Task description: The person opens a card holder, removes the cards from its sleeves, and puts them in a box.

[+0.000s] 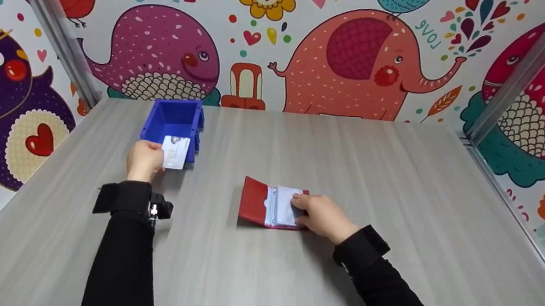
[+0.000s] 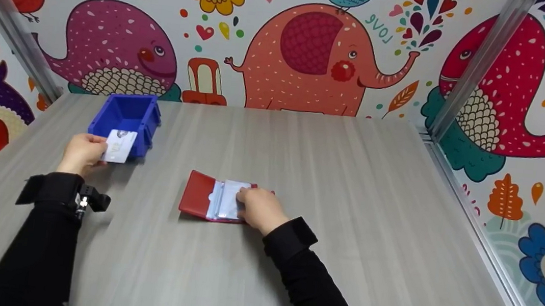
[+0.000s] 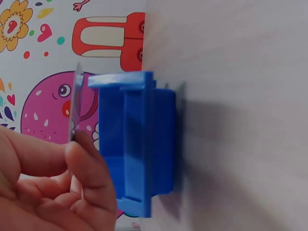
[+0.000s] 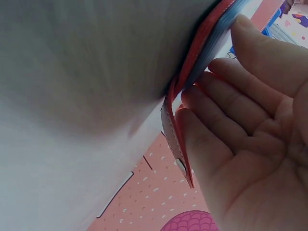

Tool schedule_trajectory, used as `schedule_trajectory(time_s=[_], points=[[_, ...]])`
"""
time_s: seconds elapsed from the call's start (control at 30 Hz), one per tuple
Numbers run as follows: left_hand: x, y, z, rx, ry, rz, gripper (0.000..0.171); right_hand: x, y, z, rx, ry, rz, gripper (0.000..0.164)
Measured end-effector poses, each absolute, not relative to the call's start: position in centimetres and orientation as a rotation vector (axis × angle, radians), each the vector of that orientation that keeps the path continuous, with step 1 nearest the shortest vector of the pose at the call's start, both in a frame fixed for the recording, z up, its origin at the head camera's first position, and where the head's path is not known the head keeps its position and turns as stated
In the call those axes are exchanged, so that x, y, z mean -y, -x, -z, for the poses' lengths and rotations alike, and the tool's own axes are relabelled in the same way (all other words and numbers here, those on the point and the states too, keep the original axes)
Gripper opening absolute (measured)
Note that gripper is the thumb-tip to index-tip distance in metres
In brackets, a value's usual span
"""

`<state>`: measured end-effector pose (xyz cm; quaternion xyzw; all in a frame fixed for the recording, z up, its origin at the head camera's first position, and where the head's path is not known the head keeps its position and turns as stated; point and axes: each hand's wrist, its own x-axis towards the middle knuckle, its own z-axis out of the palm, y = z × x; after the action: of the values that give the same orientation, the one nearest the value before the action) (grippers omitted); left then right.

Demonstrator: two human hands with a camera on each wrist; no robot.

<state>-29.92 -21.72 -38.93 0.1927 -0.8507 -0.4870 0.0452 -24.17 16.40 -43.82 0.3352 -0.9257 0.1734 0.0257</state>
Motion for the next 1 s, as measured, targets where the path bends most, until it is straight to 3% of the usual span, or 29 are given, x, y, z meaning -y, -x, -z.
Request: schedule_trajectory(time_s=[0.3,0.57,1.0], points=[[22.6,30.8,36.7,2.611,-0.595,1.453,0.041,-16.4,24.1,43.8,2.864,-1.029,-0.555,0.026],[23.1,31.8,35.3,2.667,-0.641,1.431,0.044,-16.4,24.0,43.6,2.885,-1.04,-0.551,0.035],[22.6,33.0,35.8,2.628,-0.724,1.434,0.046,-16.5,24.1,43.7,2.889,-1.014,-0.551,0.033]])
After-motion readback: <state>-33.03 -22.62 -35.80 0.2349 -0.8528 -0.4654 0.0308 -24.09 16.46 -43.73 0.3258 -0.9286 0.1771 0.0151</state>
